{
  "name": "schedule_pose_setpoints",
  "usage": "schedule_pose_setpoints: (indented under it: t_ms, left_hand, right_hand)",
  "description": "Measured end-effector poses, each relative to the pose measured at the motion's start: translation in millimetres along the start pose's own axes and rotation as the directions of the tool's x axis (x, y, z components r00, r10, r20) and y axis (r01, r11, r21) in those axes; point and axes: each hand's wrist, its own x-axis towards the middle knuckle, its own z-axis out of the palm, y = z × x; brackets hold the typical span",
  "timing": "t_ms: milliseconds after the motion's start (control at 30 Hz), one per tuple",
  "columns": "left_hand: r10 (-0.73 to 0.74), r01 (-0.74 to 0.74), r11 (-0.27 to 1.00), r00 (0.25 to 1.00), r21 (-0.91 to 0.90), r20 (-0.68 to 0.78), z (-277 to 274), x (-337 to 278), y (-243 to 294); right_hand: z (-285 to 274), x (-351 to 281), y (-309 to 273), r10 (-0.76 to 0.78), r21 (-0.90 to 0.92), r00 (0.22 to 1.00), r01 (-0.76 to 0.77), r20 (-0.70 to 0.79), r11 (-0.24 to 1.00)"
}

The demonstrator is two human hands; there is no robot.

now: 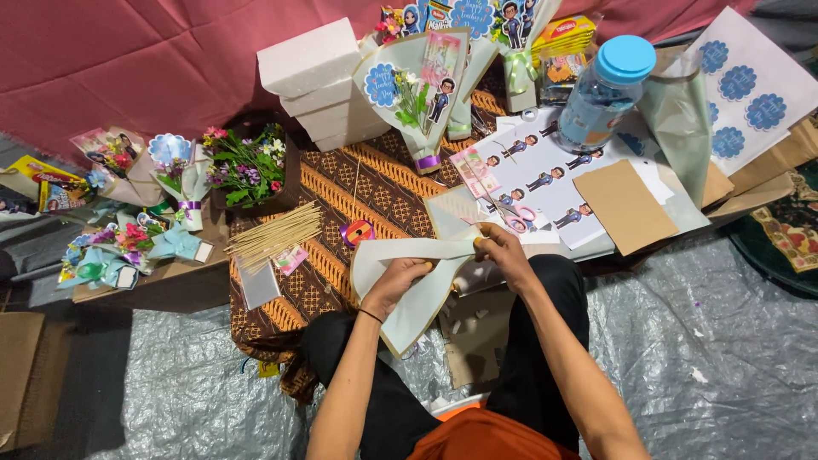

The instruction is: Folding wrapping paper and cutting out printed characters to assemble a decorative bouquet

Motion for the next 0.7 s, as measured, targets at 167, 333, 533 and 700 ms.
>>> schedule_pose_setpoints:
  t_ms: [167, 333, 533, 700]
  left_hand:
    - [-0.072, 0.072, 0.997, 0.997, -0.033, -0.009, 4.2, -5.7, 8.0]
    - [-0.127, 0.127, 0.992, 0.992, -0.025, 0.021, -4.8, 4.2, -0.1]
    - [-0.038, 0.03, 0.989, 0.998, 0.146, 0.05, -1.3, -12.8, 27.3]
    - [0.485, -0.339, 0.777, 0.86, 0.53, -0.161, -6.9, -45.3, 71.2]
  right_hand:
    - [1.9, -3.6, -6.4, -0.007, -0.013, 1.0, 0.007, 0.011, 1.0]
    - [-0.1, -4.8, -3.0, 0.002, -0.002, 1.0, -0.001, 0.015, 1.0]
    - [-2.1, -1.0, -0.9, 0.042, 0.039, 0.997, -0.039, -0.072, 0.998]
    - [3.6, -8.5, -23.2, 0.129, 0.352, 0.969, -0.049, -0.208, 0.935]
